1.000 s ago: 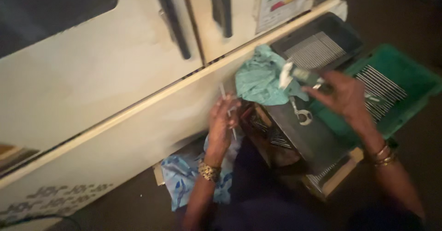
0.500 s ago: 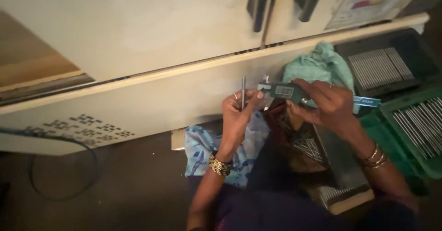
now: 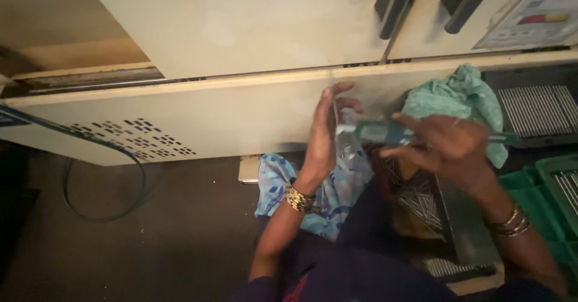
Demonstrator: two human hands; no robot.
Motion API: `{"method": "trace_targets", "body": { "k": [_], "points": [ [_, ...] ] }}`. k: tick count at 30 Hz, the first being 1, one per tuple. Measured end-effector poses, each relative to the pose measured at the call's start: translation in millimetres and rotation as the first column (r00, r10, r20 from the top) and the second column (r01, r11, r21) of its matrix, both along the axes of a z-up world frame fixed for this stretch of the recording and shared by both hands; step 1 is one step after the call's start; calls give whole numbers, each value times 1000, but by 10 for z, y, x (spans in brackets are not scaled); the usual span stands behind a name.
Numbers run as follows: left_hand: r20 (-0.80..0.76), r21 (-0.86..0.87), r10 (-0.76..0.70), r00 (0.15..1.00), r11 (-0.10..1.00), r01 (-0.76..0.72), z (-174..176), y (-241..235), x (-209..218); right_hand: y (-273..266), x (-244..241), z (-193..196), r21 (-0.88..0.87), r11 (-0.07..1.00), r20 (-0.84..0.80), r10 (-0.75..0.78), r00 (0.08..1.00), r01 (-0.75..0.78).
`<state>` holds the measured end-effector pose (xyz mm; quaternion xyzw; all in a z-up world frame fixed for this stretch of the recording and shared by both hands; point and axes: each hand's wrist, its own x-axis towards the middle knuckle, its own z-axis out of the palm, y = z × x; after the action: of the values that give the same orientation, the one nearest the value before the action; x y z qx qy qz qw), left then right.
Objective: The person retrieves metal rods from a machine, measures them with a digital caliper, and places them into a green tray. The person repeats this process for several rods, occasionally wiping the machine's surface with a cloth.
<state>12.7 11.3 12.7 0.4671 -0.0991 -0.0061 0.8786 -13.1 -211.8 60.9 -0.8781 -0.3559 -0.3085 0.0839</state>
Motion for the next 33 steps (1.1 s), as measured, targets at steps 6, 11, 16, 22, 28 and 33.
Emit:
{"method": "trace_targets", "body": {
  "k": [6, 11, 16, 22, 28, 33],
  "points": [
    [-133, -138, -69, 989, 989, 51, -76, -128, 10, 136, 2, -60, 93, 992, -33, 87, 996, -83],
    [-154, -366, -160, 975, 926, 94, -279, 34, 352, 40, 41, -97, 169, 982, -54, 98, 994, -88],
    [-109, -625, -276, 955, 766, 150, -419, 336, 829, -48, 67, -76, 213, 959, -71, 208, 975, -189],
    [-97, -609, -245, 965, 781, 137, -438, 273, 919, 110, -2, -46, 168, 971, -91, 187, 978, -170],
    [-86, -600, -251, 964, 786, 151, -383, 185, 866, 159, 35, -22, 159, 981, -109, 126, 986, -108],
    [-80, -601, -250, 965, 784, 154, -336, 164, 846, 122, 81, -124, 153, 980, -113, 149, 982, -131]
  ]
}}
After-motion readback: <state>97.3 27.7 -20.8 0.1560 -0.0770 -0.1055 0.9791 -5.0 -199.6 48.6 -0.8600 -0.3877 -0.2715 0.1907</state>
